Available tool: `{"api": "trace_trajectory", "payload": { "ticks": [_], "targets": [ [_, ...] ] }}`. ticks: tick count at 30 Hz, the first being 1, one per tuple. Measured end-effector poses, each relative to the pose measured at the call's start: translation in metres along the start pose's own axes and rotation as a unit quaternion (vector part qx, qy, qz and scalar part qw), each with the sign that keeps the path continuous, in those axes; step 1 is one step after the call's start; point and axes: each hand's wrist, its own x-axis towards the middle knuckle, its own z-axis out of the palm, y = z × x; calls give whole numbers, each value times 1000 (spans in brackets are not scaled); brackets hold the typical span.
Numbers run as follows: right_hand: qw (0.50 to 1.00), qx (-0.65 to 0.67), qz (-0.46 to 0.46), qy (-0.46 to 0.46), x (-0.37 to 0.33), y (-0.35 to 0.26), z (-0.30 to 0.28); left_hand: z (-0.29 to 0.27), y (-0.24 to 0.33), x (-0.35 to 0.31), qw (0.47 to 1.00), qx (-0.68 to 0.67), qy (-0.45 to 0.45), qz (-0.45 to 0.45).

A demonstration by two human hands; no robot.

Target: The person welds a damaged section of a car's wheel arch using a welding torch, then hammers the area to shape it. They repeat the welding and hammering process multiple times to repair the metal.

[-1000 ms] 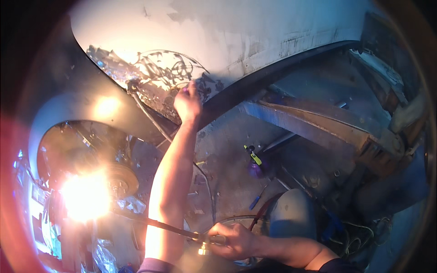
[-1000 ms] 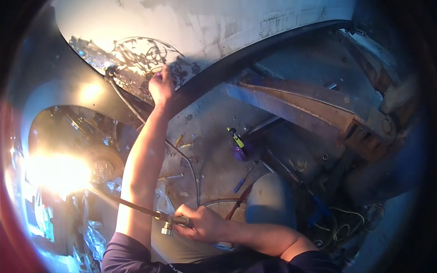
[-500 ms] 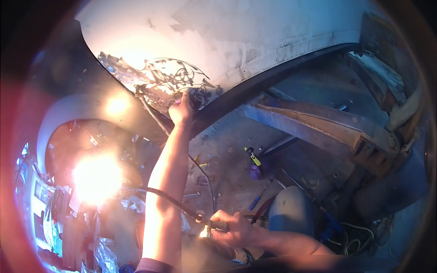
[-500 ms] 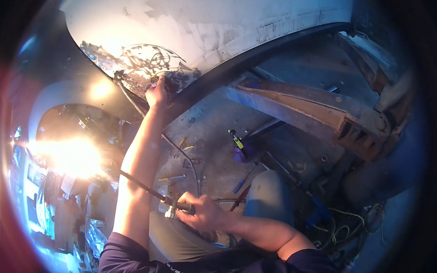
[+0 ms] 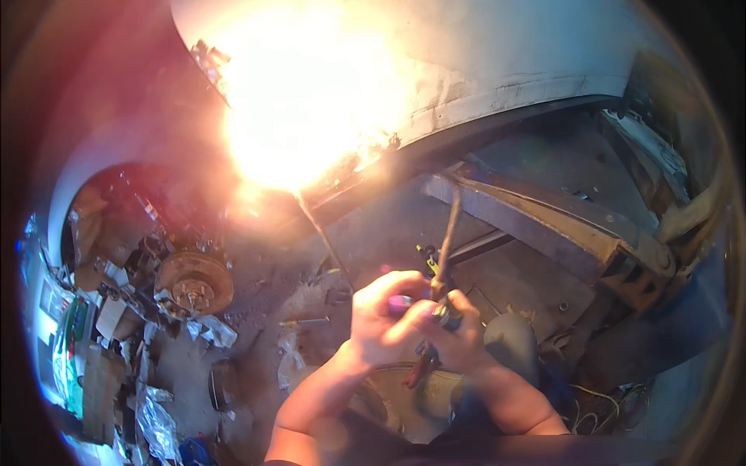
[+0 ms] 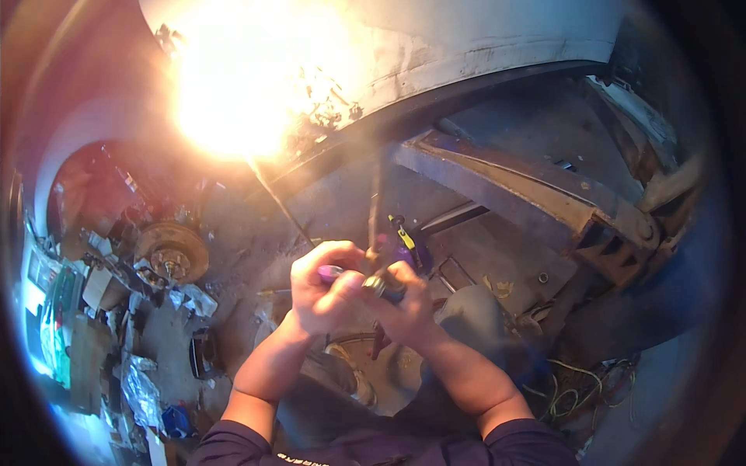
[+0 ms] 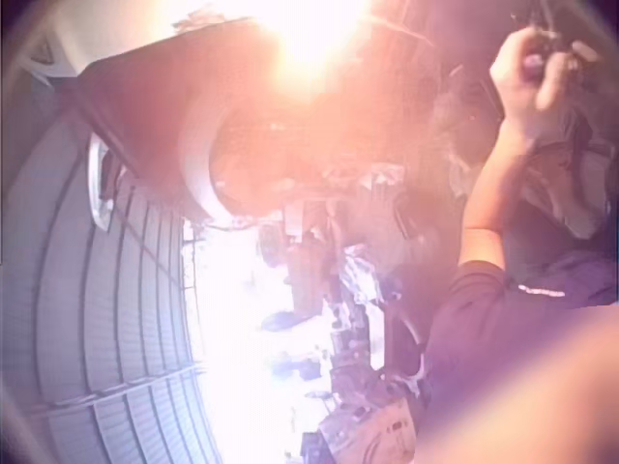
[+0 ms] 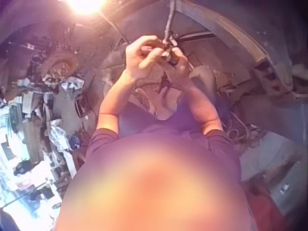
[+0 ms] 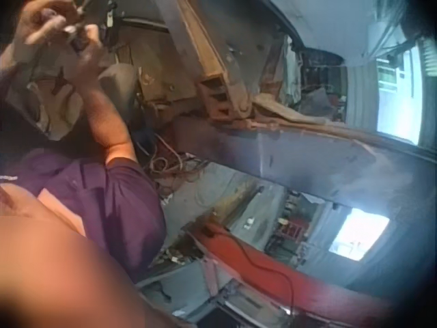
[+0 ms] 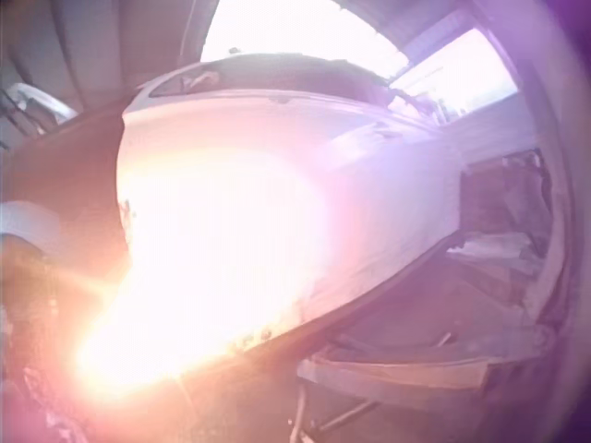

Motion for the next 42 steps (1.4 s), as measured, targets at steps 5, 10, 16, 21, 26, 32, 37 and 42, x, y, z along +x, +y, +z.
{"api": "trace_trajectory", "payload": {
  "ticks": [5, 10, 16, 21, 26, 32, 37, 42],
  "targets": [
    [982, 179, 20, 58, 7, 16, 5, 12, 4, 5, 951, 273, -66, 126],
    [979, 193, 8, 60, 3, 30, 3, 15, -2, 3, 934, 306, -83, 165],
    [988, 107, 31, 103, 12, 38, 10, 12, -11, 12, 936, 318, -86, 128],
    [993, 84, 20, 81, 35, 27, 12, 7, -19, 27, 948, 299, -43, 102],
    [995, -5, 35, 95, 76, 18, 23, -7, -32, 52, 950, 299, 17, 90],
    [993, 76, 38, 77, 116, 38, 45, -21, -51, 69, 951, 297, 78, 43],
    [994, -17, 58, 88, 126, 54, 57, -34, -64, 67, 942, 323, 96, -4],
    [984, -145, 14, 105, 132, 59, 66, -44, -71, 68, 933, 342, 108, -24]
  ]
}}
